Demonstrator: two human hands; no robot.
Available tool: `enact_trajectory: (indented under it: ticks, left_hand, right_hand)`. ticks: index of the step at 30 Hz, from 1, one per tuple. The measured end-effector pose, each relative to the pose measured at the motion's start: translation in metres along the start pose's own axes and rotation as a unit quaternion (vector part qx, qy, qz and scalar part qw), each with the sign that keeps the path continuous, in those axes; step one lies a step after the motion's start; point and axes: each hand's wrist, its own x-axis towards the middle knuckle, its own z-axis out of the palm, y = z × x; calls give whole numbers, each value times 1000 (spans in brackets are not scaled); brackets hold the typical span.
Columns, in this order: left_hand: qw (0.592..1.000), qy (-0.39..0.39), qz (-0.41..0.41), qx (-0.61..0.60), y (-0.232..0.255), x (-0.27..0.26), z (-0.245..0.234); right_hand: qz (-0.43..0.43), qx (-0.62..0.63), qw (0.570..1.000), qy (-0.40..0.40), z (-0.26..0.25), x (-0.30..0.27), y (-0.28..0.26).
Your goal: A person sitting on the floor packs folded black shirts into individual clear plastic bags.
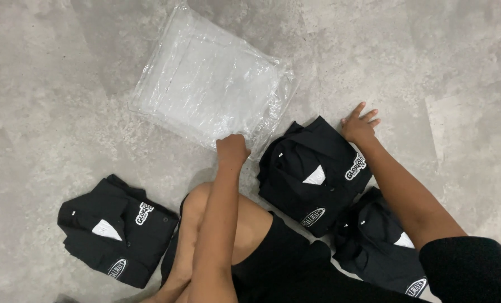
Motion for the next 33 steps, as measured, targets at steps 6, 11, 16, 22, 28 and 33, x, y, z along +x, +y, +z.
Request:
enact_trajectory:
  ticks: [6,11,16,22,28,33]
  left_hand:
    - [999,33,1,-26,9,-17,-26]
    - [997,56,7,-54,19,-30,-47]
    - [994,90,9,-65,29,-57,-73]
    - [978,177,76,-74,18,-59,-50]
    - [943,266,194,-49,28,-73,-28]
    - [874,403,259,-83,48,-102,-3]
  right_hand:
    - [4,13,1000,2,-1,1,-1]
    - [0,5,1000,9,5,2,1]
    - [-1,16,1000,21,3,-3,1]
    - [-76,313,924,207,-7,-24,-18]
    - [-162,541,814,135,-22,-65,-75]
    - [-70,565,822,-22,-11,-11,-83]
